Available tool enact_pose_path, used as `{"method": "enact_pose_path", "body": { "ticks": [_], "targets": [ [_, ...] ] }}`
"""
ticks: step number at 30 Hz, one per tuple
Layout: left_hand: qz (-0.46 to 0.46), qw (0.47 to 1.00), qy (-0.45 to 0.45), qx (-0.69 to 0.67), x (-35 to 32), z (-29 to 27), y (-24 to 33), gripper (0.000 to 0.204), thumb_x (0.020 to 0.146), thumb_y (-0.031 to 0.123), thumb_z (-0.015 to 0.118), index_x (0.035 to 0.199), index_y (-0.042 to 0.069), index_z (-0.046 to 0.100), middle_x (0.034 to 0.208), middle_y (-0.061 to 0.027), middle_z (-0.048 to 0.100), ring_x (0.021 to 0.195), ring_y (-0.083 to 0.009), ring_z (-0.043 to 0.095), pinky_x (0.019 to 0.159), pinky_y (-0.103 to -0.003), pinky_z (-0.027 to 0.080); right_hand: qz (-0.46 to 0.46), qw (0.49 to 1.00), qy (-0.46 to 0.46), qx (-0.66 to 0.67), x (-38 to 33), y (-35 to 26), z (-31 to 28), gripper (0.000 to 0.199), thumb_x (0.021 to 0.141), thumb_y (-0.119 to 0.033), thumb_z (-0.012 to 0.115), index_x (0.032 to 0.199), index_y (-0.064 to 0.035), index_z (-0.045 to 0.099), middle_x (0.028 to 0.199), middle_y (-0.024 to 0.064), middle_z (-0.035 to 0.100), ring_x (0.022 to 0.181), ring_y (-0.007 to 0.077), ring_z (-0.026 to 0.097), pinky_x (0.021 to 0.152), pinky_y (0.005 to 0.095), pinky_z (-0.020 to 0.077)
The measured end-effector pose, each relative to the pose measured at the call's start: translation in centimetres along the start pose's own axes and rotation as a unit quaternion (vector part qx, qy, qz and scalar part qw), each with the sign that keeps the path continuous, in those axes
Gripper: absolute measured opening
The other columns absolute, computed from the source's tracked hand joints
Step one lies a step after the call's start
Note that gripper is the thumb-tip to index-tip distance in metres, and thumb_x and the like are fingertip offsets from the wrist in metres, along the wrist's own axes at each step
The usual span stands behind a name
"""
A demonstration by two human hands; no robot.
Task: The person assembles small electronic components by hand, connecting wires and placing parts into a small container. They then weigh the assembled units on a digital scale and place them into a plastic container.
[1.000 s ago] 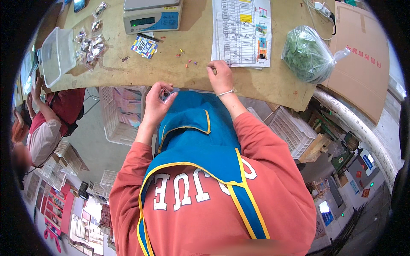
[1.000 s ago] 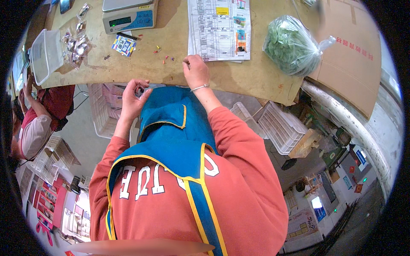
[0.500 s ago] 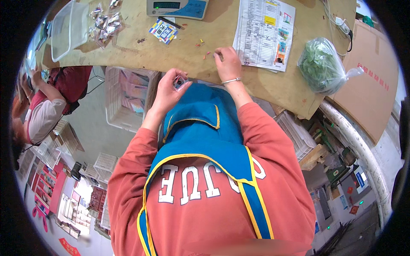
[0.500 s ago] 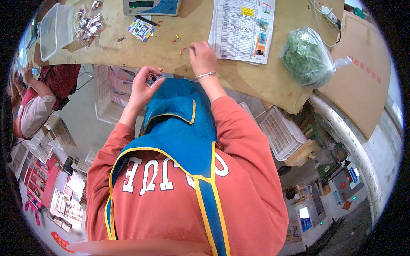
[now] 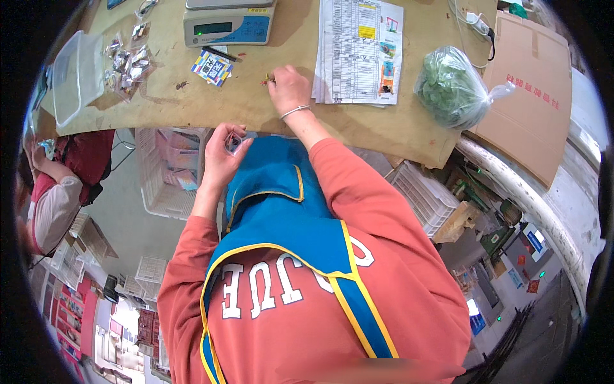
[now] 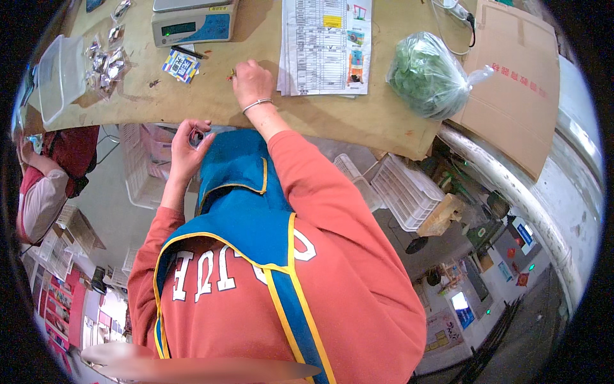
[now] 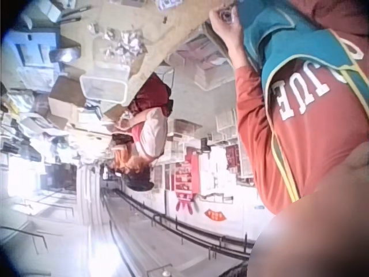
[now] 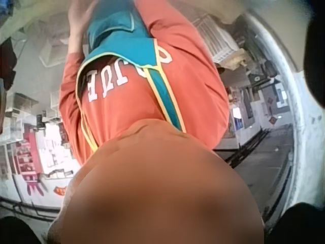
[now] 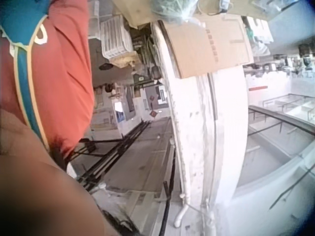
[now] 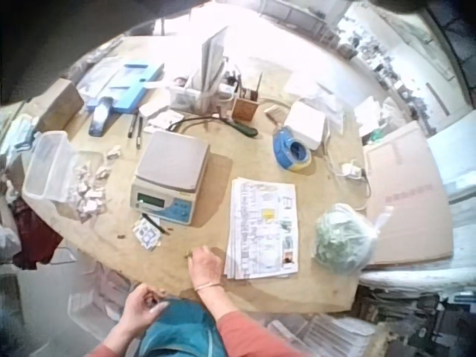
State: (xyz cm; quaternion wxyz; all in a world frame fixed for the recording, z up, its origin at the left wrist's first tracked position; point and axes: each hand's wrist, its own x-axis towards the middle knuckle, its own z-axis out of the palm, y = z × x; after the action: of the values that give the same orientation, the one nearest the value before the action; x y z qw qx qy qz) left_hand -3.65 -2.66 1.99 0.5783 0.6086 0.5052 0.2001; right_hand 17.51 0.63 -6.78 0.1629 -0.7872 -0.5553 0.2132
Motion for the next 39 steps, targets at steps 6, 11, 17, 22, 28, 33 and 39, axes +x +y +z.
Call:
{"method": "enact_pose_path", "body": {
  "ticks": [6, 11, 17, 22, 28, 33, 39],
  "targets": [
    [-0.005, 1.000, -0.004, 0.001, 0.3, 0.3, 0.4, 0.024, 0.087, 0.004, 0.077, 0.102, 0.001, 0.058, 0.100, -0.0077, 0.064, 0.109, -0.0207, 0.066, 0.094, -0.033, 0.051, -0.063, 0.998, -0.002, -0.030, 0.3, 0.7, 0.2, 0.009, 0.078, -0.016, 0.074, 0.080, -0.0092, 0.069, 0.088, 0.0126, 0.067, 0.078, 0.0344, 0.068, 0.070, 0.0460, 0.0557],
    [-0.010, 1.000, -0.008, 0.021, 0.4, 0.2, 1.1, 0.024, 0.087, 0.003, 0.077, 0.102, 0.002, 0.058, 0.099, -0.0071, 0.064, 0.109, -0.0202, 0.065, 0.095, -0.033, 0.050, -0.133, 0.989, -0.009, -0.062, 0.6, 1.1, -0.1, 0.006, 0.080, -0.014, 0.069, 0.078, -0.0079, 0.069, 0.087, 0.0144, 0.068, 0.078, 0.0337, 0.069, 0.069, 0.0455, 0.0560],
    [-0.009, 1.000, -0.012, -0.016, 0.7, 0.8, 1.0, 0.024, 0.087, 0.002, 0.076, 0.102, 0.002, 0.058, 0.100, -0.0066, 0.064, 0.110, -0.0197, 0.064, 0.095, -0.032, 0.050, -0.121, 0.987, -0.066, -0.080, 0.9, 0.4, -0.8, 0.011, 0.084, -0.013, 0.063, 0.081, -0.0103, 0.073, 0.089, 0.0134, 0.069, 0.084, 0.0308, 0.071, 0.074, 0.0424, 0.0561],
    [-0.004, 1.000, -0.015, -0.010, 0.6, 1.0, 0.9, 0.024, 0.088, 0.002, 0.076, 0.102, 0.002, 0.058, 0.100, -0.0064, 0.064, 0.110, -0.0193, 0.064, 0.095, -0.032, 0.050, -0.130, 0.985, -0.043, -0.102, 0.6, 0.1, -0.7, 0.010, 0.083, -0.012, 0.063, 0.081, -0.0105, 0.073, 0.088, 0.0132, 0.069, 0.079, 0.0288, 0.072, 0.069, 0.0412, 0.0572],
    [-0.008, 1.000, -0.018, -0.001, 1.0, 1.4, 0.9, 0.024, 0.088, 0.003, 0.076, 0.102, 0.002, 0.057, 0.099, -0.0068, 0.064, 0.110, -0.0198, 0.064, 0.094, -0.032, 0.050, -0.125, 0.984, -0.071, -0.105, 0.9, 0.1, -0.8, 0.007, 0.083, -0.011, 0.064, 0.083, -0.0079, 0.071, 0.090, 0.0142, 0.068, 0.081, 0.0315, 0.072, 0.070, 0.0419, 0.0588],
    [-0.008, 1.000, -0.021, 0.012, 1.3, 1.9, 0.8, 0.024, 0.088, 0.004, 0.076, 0.102, 0.002, 0.057, 0.098, -0.0070, 0.065, 0.109, -0.0205, 0.065, 0.092, -0.032, 0.051, -0.127, 0.977, -0.117, -0.128, 1.4, -0.4, -1.1, 0.011, 0.085, -0.010, 0.062, 0.087, -0.0084, 0.073, 0.093, 0.0145, 0.069, 0.084, 0.0309, 0.073, 0.070, 0.0425, 0.0598],
    [-0.010, 1.000, -0.024, 0.006, 1.8, 2.4, 0.8, 0.024, 0.088, 0.003, 0.076, 0.103, 0.002, 0.057, 0.099, -0.0070, 0.065, 0.109, -0.0208, 0.066, 0.091, -0.032, 0.051, -0.154, 0.965, -0.131, -0.169, 1.7, -0.9, -1.0, 0.012, 0.083, -0.012, 0.064, 0.088, -0.0091, 0.074, 0.092, 0.0126, 0.070, 0.084, 0.0267, 0.074, 0.067, 0.0384, 0.0593]
  ]
}}
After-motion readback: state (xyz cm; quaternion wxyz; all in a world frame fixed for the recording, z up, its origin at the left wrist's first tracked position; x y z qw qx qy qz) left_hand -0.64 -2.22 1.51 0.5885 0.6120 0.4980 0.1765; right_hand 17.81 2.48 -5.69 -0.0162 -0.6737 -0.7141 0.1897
